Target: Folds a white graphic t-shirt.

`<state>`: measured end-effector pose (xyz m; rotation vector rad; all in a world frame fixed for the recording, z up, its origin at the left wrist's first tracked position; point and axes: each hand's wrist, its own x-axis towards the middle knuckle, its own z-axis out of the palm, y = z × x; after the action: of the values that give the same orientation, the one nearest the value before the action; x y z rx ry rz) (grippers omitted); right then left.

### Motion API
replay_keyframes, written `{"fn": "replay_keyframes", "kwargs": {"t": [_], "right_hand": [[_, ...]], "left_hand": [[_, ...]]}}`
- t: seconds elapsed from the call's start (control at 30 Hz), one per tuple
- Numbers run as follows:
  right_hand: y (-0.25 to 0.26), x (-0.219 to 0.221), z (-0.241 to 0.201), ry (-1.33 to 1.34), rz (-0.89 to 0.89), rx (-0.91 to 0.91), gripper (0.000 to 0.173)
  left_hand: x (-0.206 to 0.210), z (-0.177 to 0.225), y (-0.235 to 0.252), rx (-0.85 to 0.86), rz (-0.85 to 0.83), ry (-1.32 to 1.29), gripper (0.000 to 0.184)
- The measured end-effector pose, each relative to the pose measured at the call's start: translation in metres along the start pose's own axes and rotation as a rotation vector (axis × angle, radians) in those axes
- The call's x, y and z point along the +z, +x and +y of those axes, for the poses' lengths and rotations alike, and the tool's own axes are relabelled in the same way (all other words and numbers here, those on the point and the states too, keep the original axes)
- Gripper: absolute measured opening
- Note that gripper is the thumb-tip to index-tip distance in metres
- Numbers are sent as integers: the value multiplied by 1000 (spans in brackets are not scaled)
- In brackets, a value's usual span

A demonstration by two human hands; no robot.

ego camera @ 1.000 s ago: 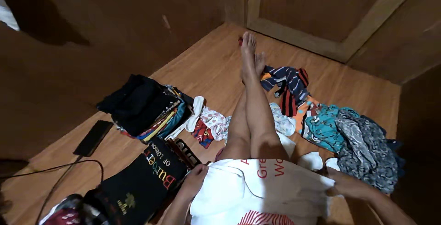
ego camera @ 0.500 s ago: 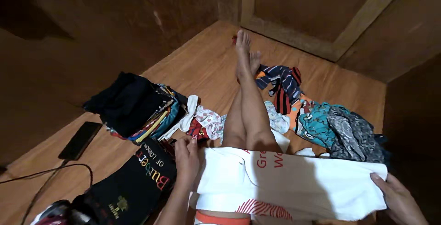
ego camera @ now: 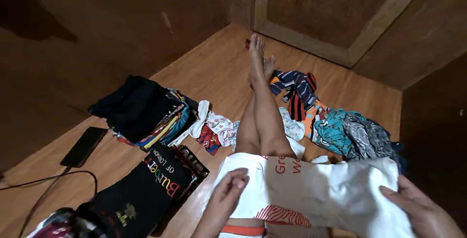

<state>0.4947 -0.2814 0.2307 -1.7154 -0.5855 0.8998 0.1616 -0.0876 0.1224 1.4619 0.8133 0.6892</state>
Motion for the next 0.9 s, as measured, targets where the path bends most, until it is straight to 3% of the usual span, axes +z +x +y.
{"fn": "replay_keyframes", "kwargs": {"t": [0.07, 0.1, 0.17, 0.2, 0.33, 0.43, 0.53, 0.63, 0.7, 0.77, 0.83, 0.9], "right_hand": [[-9, 53, -7, -73, -107, 22, 52], [-9, 72, 1, -93, -241, 22, 60], [-3, 93, 24, -140, -490, -20, 68], [0, 97, 32, -178, -530, -35, 68], [9, 77, 60, -304, -197, -103, 64], [18, 59, 86, -290, 9, 27, 69], [15, 54, 107, -222, 5, 171, 70], [7, 63, 112, -243, 13, 107, 75], [6, 68, 113, -180, 31, 170, 75], [8, 67, 112, -16, -22, 321, 66], [12, 58, 105, 162, -103, 414, 50], [10, 49, 96, 372, -148, 388, 39]], "left_hand": [[26, 3, -1, -142, -214, -200, 46], [39, 2, 2, -233, -307, -224, 53], [58, -3, 10, -384, -384, -168, 60], [64, -6, 15, -403, -372, -150, 61], [71, -13, 21, -365, -326, -100, 69], [75, -4, 12, -337, -355, -131, 82], [76, -9, 10, -310, -344, -105, 94], [68, -13, 14, -305, -334, -84, 100], [69, -6, 10, -230, -318, -9, 98], [74, 3, 1, -83, -222, 226, 90], [80, 5, -8, 141, -86, 425, 70], [83, -6, -19, 359, -158, 549, 51]]}}
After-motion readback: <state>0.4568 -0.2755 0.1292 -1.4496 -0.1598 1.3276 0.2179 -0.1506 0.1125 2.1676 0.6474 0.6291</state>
